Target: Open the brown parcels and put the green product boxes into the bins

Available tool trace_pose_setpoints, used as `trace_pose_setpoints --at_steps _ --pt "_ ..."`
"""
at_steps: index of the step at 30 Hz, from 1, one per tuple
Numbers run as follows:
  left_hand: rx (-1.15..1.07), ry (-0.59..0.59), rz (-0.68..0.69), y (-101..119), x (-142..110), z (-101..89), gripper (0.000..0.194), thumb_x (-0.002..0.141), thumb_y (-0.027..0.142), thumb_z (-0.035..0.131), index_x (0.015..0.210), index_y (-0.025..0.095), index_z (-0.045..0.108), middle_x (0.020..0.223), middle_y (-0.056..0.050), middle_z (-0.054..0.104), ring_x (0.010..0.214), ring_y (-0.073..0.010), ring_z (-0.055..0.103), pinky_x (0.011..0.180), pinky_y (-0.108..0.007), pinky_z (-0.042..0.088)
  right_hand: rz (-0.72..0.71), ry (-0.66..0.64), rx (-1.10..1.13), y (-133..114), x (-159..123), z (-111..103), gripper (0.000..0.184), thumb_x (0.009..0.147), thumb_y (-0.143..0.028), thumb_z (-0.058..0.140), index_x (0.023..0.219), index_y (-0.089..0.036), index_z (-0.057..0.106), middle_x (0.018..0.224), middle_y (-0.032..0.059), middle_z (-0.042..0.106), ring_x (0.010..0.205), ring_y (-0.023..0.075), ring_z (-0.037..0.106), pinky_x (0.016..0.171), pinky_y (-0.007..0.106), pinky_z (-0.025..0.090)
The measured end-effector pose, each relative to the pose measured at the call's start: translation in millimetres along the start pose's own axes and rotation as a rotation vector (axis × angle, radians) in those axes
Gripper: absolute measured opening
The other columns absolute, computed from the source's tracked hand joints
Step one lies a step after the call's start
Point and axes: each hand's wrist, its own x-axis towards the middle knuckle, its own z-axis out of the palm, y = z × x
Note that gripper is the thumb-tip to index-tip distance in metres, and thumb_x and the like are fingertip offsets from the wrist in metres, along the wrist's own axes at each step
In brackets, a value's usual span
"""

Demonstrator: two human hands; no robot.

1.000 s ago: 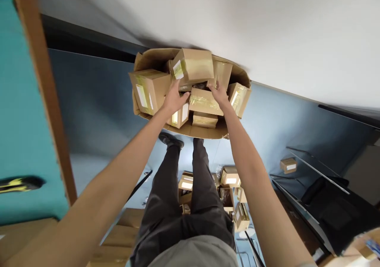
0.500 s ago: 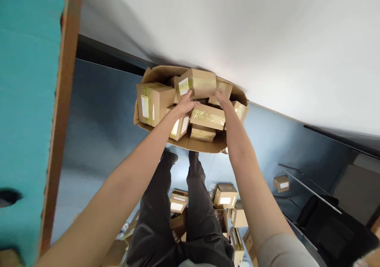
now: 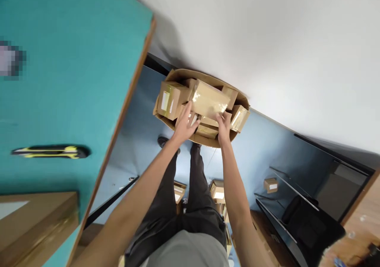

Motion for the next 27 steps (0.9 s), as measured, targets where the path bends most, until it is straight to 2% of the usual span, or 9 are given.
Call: trace_pose_setpoints --at_steps 4,7,10,13,17,20,23,25,27 --pt "0.09 0.031 0.146 100 -80 -53.9 0.088 0.114 0.049 0.055 0.188 0.034 0.008 0.19 -0.011 0.033 0.175 -0.0363 0.035 0.143 -0.062 0.032 0.047 0.052 0.115 -67 -115 -15 0.046 0.094 -0.062 0.074 0.128 -0.032 0.067 0.149 0.0082 0.072 0.143 0.0267 0.069 0.119 0.048 0.056" --pt "0.162 0.104 0.222 160 -128 -101.8 0.086 0.114 0.042 0.055 0.188 0.038 0.011 0.185 -0.01 0.043 0.175 -0.0382 0.035 0.14 -0.065 0.038 0.075 0.041 0.153 -108 -187 -8 0.039 0.095 -0.061 0.07 0.123 -0.034 0.069 0.145 0.0086 0.075 0.136 0.0278 0.073 0.112 0.05 0.061" --pt "0.198 0.154 0.279 197 -174 -153.2 0.084 0.114 0.036 0.053 0.187 0.039 0.012 0.18 -0.009 0.051 0.176 -0.0372 0.032 0.138 -0.068 0.042 0.115 -0.047 0.199 -137 -239 17 0.034 0.094 -0.061 0.071 0.116 -0.034 0.07 0.137 0.0084 0.078 0.128 0.0284 0.077 0.109 0.052 0.062" --pt "0.237 0.213 0.272 217 -223 -198.5 0.085 0.113 0.032 0.055 0.187 0.041 0.012 0.18 -0.009 0.052 0.176 -0.036 0.034 0.137 -0.067 0.045 0.193 -0.222 0.24 -155 -271 58 0.036 0.091 -0.062 0.076 0.112 -0.032 0.069 0.131 0.0081 0.081 0.125 0.029 0.078 0.109 0.051 0.062" --pt "0.339 0.345 0.168 216 -295 -235.3 0.09 0.11 0.03 0.061 0.187 0.039 0.015 0.18 -0.012 0.05 0.177 -0.0384 0.029 0.14 -0.07 0.039 0.297 -0.505 0.205 -156 -297 134 0.056 0.095 -0.079 0.067 0.12 -0.03 0.072 0.137 0.0098 0.08 0.132 0.0297 0.076 0.114 0.048 0.06" --pt "0.417 0.476 0.054 194 -346 -249.7 0.087 0.109 0.031 0.064 0.186 0.035 0.022 0.179 -0.017 0.049 0.177 -0.0404 0.027 0.139 -0.07 0.038 0.413 -0.733 0.101 -131 -317 196 0.072 0.097 -0.089 0.056 0.125 -0.026 0.074 0.135 0.013 0.081 0.13 0.0309 0.077 0.112 0.046 0.061" --pt "0.492 0.567 -0.168 158 -390 -263.8 0.085 0.107 0.038 0.067 0.183 0.032 0.03 0.179 -0.022 0.045 0.177 -0.0446 0.027 0.136 -0.072 0.041 0.5 -0.905 -0.029 -95 -343 250 0.063 0.099 -0.081 0.063 0.124 -0.024 0.074 0.133 0.0119 0.081 0.121 0.0284 0.078 0.109 0.044 0.061" --pt "0.504 0.575 -0.326 136 -413 -274.0 0.086 0.106 0.044 0.068 0.182 0.029 0.031 0.176 -0.025 0.046 0.174 -0.0475 0.033 0.134 -0.074 0.043 0.475 -1.023 -0.166 -74 -362 279 0.052 0.104 -0.071 0.064 0.121 -0.023 0.075 0.128 0.0093 0.082 0.117 0.0261 0.076 0.108 0.043 0.06" --pt "0.501 0.576 -0.437 119 -428 -281.9 0.084 0.106 0.047 0.067 0.18 0.026 0.033 0.17 -0.027 0.051 0.17 -0.0491 0.04 0.134 -0.075 0.042 0.428 -1.147 -0.3 -61 -379 301 0.044 0.105 -0.065 0.068 0.108 -0.022 0.079 0.11 0.0062 0.083 0.109 0.0265 0.074 0.108 0.045 0.059"
